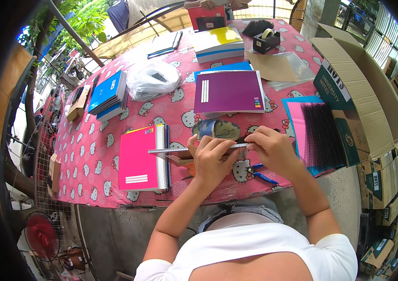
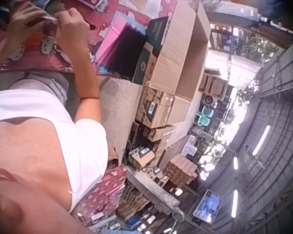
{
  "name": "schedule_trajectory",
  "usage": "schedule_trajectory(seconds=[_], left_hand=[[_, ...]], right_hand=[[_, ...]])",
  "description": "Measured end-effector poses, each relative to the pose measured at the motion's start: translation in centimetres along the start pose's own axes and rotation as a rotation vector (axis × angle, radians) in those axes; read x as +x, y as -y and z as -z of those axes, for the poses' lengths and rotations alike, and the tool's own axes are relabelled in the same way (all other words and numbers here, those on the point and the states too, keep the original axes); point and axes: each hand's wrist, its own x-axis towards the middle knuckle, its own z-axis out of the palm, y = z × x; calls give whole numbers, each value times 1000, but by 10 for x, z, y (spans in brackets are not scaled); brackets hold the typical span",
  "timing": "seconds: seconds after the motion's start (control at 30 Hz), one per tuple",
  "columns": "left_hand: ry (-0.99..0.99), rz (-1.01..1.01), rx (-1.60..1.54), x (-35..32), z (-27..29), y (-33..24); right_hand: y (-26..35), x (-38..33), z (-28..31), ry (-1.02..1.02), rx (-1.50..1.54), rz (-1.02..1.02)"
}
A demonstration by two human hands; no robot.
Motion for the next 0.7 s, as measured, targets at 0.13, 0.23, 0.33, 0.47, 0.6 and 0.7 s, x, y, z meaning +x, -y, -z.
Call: schedule_trajectory(seconds=[0.13,0.23,0.33,0.47,0.6,0.7], left_hand=[[1,4,18,-2,-1,0],[-5,-3,23,1,-3,-1],[10,-8,13,2,-2,2],[20,-12,-1,2,0,2],[-82,-106,-26,8,0,-10],[3,-306,-153,13,-5,-7]], right_hand=[[-3,1,3,54,112,-66],[-7,-3,-7,-40,124,-17],[-3,-4,-5,8,4,17],[3,-1,-2,0,65,-26],[2,1,15,42,239,-220],[-5,0,15,44,184,-92]])
